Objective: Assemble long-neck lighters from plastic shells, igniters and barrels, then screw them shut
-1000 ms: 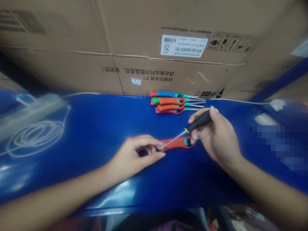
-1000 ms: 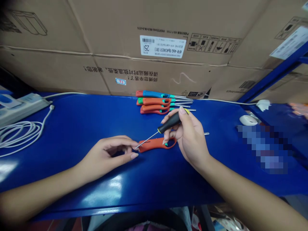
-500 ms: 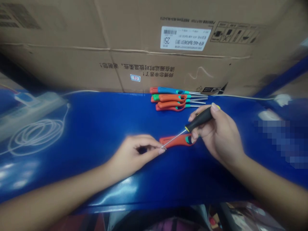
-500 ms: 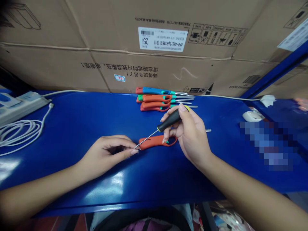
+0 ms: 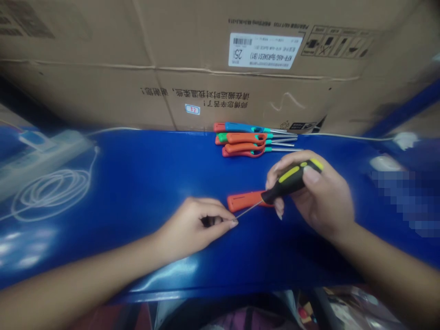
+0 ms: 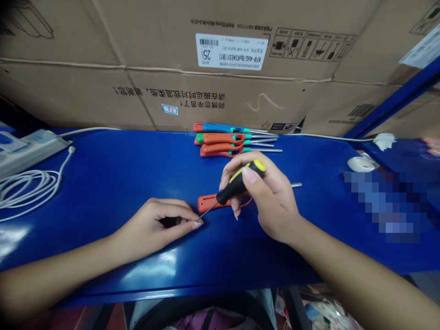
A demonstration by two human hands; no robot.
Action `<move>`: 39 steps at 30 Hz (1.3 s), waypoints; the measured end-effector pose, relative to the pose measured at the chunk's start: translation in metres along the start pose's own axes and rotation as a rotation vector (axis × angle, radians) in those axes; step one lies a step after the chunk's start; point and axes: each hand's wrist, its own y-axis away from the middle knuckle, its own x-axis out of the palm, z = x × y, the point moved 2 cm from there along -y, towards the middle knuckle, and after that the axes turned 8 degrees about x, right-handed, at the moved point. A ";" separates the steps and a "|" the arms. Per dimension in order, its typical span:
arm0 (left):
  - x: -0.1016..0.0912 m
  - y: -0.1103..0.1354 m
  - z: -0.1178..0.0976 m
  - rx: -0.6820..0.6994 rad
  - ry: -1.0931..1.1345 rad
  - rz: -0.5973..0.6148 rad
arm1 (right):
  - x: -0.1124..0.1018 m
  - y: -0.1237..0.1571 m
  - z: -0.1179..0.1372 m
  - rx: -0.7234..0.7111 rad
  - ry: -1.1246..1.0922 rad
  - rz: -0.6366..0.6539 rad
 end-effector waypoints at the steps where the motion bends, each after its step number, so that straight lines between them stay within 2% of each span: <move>1: 0.001 0.000 0.000 0.012 0.002 0.021 | 0.001 0.002 0.001 0.004 0.010 0.047; 4: 0.004 0.001 0.001 0.049 0.000 0.074 | 0.003 0.005 0.004 -0.005 0.063 0.129; 7: 0.005 0.001 0.000 0.062 0.003 0.089 | 0.006 0.007 0.006 -0.080 0.140 0.116; 13: 0.002 -0.002 -0.004 0.138 -0.029 0.017 | 0.010 0.006 0.006 -0.285 0.213 0.097; 17: -0.003 -0.006 -0.004 0.210 -0.240 -0.098 | 0.009 0.004 0.006 -0.368 0.264 -0.035; 21: -0.004 -0.007 0.004 0.225 -0.340 -0.093 | 0.009 0.003 0.003 -0.384 0.332 -0.146; 31: 0.002 -0.009 0.012 0.218 -0.366 -0.037 | 0.012 0.002 -0.001 -0.550 0.446 -0.006; 39: 0.002 -0.009 0.012 0.217 -0.347 -0.018 | 0.011 0.000 0.001 -0.605 0.526 0.010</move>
